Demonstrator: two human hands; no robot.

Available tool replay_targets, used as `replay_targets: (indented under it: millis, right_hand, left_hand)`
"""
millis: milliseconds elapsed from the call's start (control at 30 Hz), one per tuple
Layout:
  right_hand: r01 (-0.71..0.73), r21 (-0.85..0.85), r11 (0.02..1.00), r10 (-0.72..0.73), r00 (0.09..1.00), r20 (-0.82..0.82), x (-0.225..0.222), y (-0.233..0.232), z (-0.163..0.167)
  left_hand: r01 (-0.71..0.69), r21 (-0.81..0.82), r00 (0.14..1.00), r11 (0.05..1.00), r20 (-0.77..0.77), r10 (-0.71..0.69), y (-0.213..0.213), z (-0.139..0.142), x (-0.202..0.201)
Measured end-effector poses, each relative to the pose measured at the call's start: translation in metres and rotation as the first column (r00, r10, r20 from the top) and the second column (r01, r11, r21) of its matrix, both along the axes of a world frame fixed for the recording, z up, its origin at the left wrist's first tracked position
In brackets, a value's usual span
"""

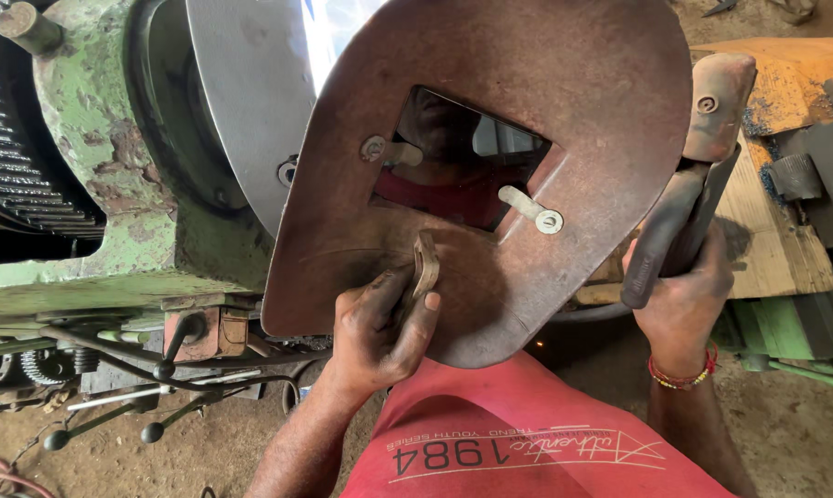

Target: The person welds a metal part mounted on a lathe using a welding torch and a welding mask. They repeatedly position the mask, apply the torch to the part, and adjust the part's position on the lathe.

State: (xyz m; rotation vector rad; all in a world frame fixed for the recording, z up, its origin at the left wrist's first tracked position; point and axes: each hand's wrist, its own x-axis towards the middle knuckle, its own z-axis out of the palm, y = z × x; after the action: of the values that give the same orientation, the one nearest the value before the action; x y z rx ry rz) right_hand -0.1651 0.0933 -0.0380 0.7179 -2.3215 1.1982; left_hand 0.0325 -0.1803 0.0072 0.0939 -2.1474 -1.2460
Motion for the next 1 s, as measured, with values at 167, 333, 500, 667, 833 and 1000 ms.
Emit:
replay_targets:
  millis: [167, 333, 500, 667, 833, 1000]
  right_hand:
    - [0.061, 0.028, 0.998, -0.061, 0.998, -0.003, -0.001, 0.003, -0.004]
    - [0.022, 0.012, 1.0, -0.021, 1.0, -0.015, -0.004, 0.004, -0.008]
    - [0.061, 0.057, 0.996, -0.059, 0.997, -0.049, -0.004, 0.003, -0.005]
    - [-0.017, -0.009, 1.0, 0.016, 1.0, -0.004, 0.002, 0.001, -0.001]
    - [0.039, 0.022, 0.999, -0.039, 0.999, 0.007, 0.0, -0.001, 0.002]
    - [0.002, -0.003, 1.0, -0.002, 1.0, 0.006, 0.002, -0.002, 0.004]
  left_hand:
    - [0.011, -0.015, 1.0, 1.0, 0.001, -0.011, 0.0, 0.001, 0.0]
    - [0.002, -0.023, 1.0, 1.0, 0.006, -0.002, 0.001, 0.001, 0.001]
    - [0.007, -0.028, 1.0, 1.0, -0.006, -0.008, -0.001, 0.0, 0.001]
    - [0.02, -0.008, 1.0, 1.0, 0.001, -0.019, -0.003, -0.001, 0.001]
    - [0.017, -0.034, 1.0, 0.999, 0.014, -0.016, -0.002, -0.001, 0.0]
    - [0.01, -0.042, 1.0, 0.999, 0.007, -0.01, -0.001, -0.001, 0.0]
